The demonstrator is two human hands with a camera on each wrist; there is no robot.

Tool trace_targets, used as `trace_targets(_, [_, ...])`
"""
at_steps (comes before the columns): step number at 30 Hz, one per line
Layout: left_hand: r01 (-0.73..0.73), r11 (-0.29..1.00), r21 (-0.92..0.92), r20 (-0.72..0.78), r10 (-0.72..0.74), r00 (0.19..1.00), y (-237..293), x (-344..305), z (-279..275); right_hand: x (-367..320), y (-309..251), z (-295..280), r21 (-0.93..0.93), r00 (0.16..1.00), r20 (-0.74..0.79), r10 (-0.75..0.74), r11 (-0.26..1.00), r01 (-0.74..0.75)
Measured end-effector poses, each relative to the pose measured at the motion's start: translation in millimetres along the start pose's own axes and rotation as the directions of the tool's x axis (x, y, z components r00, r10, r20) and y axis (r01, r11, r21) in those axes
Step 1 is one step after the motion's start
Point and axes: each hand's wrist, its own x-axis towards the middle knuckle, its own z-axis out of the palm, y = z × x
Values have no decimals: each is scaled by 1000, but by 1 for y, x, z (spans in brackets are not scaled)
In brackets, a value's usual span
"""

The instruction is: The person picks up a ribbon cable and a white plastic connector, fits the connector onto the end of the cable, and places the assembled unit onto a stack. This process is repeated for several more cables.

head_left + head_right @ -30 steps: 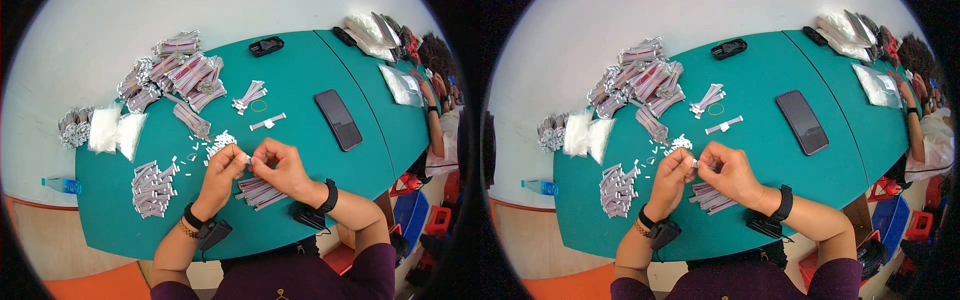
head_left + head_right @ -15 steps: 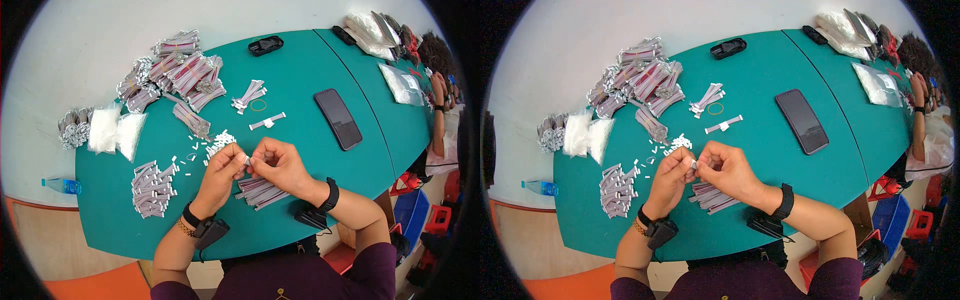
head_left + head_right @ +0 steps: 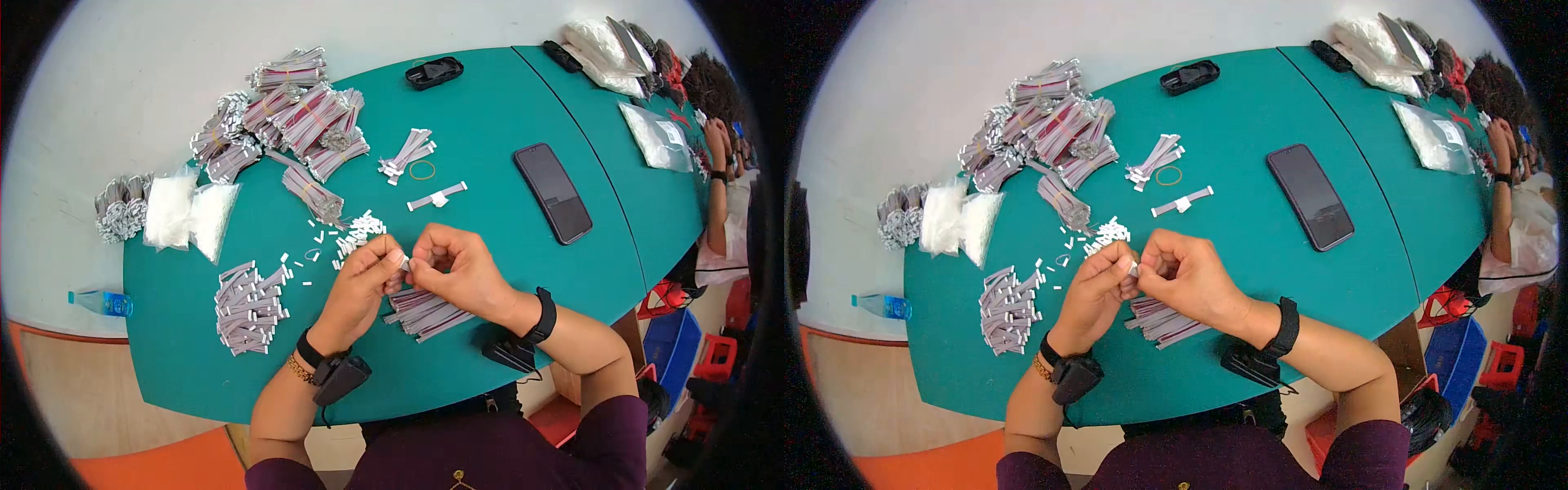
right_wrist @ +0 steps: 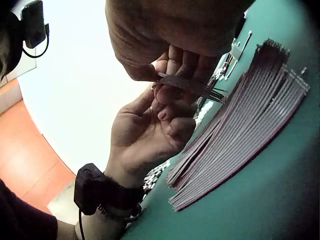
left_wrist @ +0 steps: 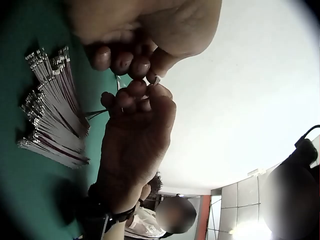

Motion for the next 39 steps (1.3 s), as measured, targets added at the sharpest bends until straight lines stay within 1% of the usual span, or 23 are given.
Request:
trace_targets(6, [18,1000,-25,3,-18,1000,0,0,1,0,-2,0,-27,1000,-5,2,1000,-2])
trace_targets(10, [16,1000,-25,6,-16,1000,1,0,2,1,-1,-1,-69,1000,2,-28,997,28])
trace_targets(13, [23,1000,-20,12,-23,1000,1,0,2,1,-3,-1,-69,1000,6,-16,998,16])
trace_targets(15, [31,999,-13,19,-31,999,1,0,0,1,-4,-2,-102,1000,11,-18,995,19])
trace_targets(19, [41,999,11,22,-42,999,2,0,0,1,-3,-3,-121,1000,28,-6,993,10])
trace_targets(27, [26,994,104,8,-27,1000,4,-1,0,2,-4,-4,-148,998,41,-37,988,43])
trace_targets(28, [2,991,137,-11,-1,1000,4,-2,0,2,-4,-4,-147,998,39,-41,988,46])
trace_targets(30, [-43,978,205,-45,53,998,3,-3,4,2,-9,-4,-205,999,31,-26,978,32])
trace_targets(33, [-156,936,314,-90,193,977,2,-4,12,2,-15,-3,-248,1000,17,-11,969,15])
trace_targets(34, [-191,900,392,-95,246,965,0,-5,13,2,-16,-3,-255,1000,12,-7,967,10])
trace_targets(36, [-249,805,539,-90,349,933,-4,-5,12,3,-5,-4,-164,1000,13,20,986,-17])
trace_targets(39, [-282,771,570,-104,409,906,-5,-6,18,2,-5,-2,24,997,37,67,997,-67])
